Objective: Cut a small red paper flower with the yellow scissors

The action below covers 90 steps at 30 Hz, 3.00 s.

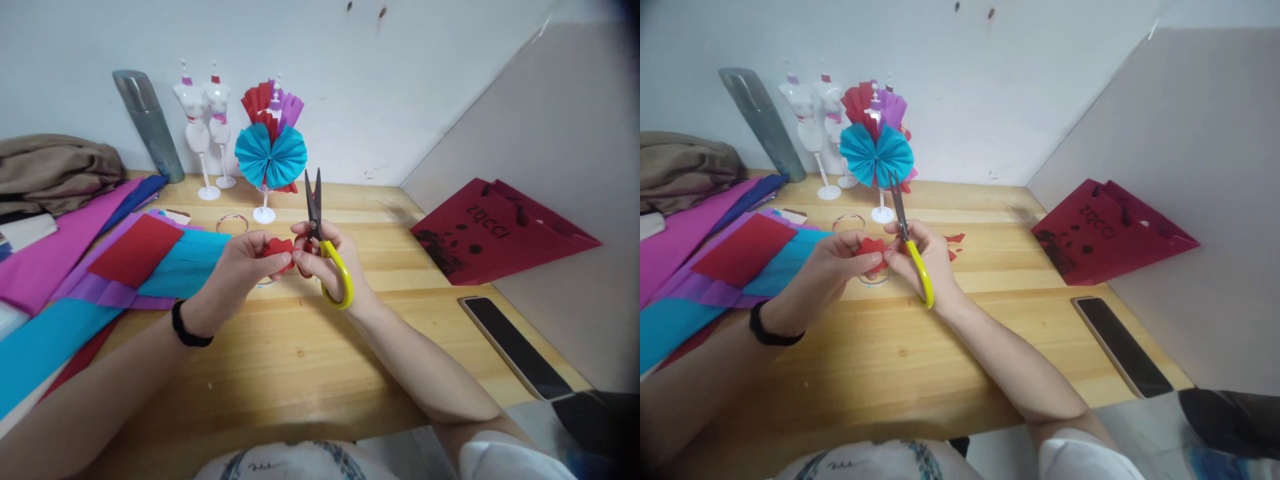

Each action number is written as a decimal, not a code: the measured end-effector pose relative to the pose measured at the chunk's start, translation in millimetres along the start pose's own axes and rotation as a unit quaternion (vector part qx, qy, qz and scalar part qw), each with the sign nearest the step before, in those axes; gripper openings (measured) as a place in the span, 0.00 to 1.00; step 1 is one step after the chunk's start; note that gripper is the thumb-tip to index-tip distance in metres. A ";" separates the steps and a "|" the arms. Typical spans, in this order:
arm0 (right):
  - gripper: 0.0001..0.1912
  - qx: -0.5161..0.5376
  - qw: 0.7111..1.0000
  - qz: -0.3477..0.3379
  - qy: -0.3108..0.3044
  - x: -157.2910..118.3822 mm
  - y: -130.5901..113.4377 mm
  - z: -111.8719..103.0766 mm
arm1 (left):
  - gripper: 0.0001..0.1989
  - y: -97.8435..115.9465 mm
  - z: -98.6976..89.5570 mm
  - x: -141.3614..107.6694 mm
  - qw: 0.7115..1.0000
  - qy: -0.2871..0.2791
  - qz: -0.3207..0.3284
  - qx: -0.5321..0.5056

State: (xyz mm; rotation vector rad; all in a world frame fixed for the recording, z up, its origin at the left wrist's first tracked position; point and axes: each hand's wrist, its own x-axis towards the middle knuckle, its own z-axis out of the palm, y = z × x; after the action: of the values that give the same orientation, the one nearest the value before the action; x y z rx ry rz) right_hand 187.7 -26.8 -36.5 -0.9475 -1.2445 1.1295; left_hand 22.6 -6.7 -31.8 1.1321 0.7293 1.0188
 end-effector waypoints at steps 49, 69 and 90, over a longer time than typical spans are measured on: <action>0.32 -0.058 0.992 -0.006 -0.108 -19.1 21.6 6.3 | 0.14 10.2 5.0 -6.4 0.990 0.076 -0.002 -0.120; 0.32 0.047 0.993 0.028 -0.108 -11.7 14.9 6.5 | 0.12 16.9 -0.7 1.7 0.991 0.039 0.031 -0.126; 0.31 -0.217 0.960 -0.033 -0.175 -4.8 -24.0 -22.8 | 0.11 34.3 -7.9 2.5 1.000 0.003 0.020 -0.007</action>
State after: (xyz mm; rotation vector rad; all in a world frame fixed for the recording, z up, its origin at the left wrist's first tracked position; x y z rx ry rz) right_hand 213.4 -35.3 -16.8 -1.0426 -1.8523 1.0164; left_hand 7.2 1.7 -1.2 1.1371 0.7053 1.0602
